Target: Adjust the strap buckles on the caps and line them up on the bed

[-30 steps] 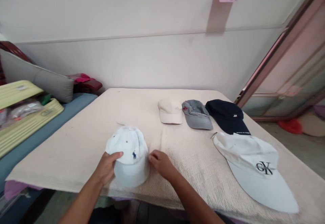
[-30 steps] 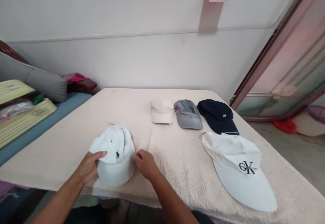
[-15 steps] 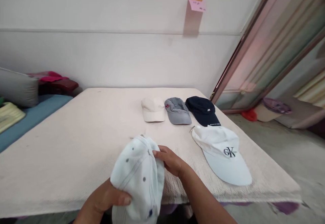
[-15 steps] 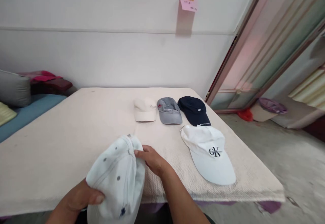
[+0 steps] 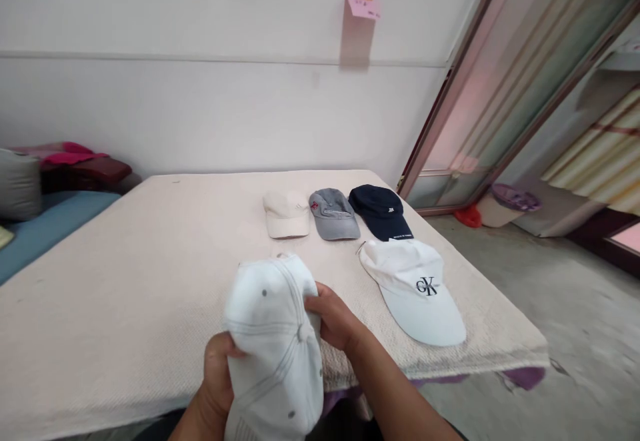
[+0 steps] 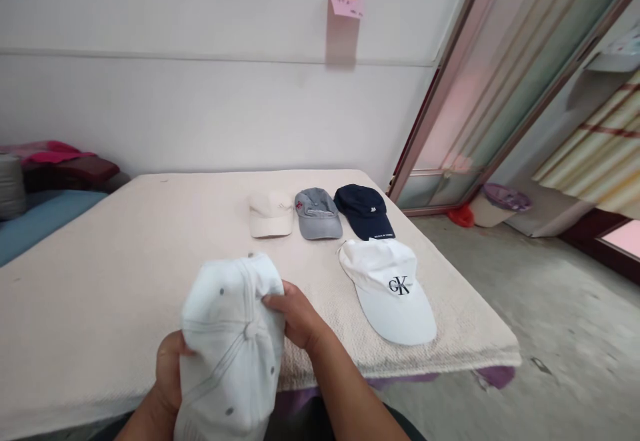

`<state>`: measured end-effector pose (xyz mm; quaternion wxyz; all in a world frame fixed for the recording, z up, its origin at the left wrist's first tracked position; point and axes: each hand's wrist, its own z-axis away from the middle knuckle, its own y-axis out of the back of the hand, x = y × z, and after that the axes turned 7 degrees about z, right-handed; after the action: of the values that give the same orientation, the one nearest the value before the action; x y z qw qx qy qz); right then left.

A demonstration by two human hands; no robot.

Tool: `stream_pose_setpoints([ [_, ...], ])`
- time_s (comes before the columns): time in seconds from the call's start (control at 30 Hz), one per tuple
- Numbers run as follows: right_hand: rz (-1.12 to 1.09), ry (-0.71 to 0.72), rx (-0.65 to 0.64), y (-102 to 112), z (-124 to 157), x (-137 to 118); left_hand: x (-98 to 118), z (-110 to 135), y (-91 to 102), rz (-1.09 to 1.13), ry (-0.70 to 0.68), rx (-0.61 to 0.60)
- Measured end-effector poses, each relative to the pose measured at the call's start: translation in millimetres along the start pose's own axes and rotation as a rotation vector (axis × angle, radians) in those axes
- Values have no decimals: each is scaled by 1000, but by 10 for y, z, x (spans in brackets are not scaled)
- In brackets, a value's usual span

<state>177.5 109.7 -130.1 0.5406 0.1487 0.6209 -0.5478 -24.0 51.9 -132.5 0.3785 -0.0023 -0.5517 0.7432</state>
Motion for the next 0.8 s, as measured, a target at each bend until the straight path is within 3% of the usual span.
stream_pose_setpoints([
  [0.2,-181,113,-6,129,60,-161,26,-35,12,-83,-171,102],
  [0.43,-100,81,-200,247,243,-268,180,42,-176,-19,-223,-30],
  [0.5,-70,48,-230,301,302,-254,228,62,-210,-12,-192,27],
  [0.7,23,-27,-308,412,379,-214,297,28,-283,-17,-86,359],
  [0.8,41,-28,-315,404,363,-258,272,5,-293,-88,-147,284],
])
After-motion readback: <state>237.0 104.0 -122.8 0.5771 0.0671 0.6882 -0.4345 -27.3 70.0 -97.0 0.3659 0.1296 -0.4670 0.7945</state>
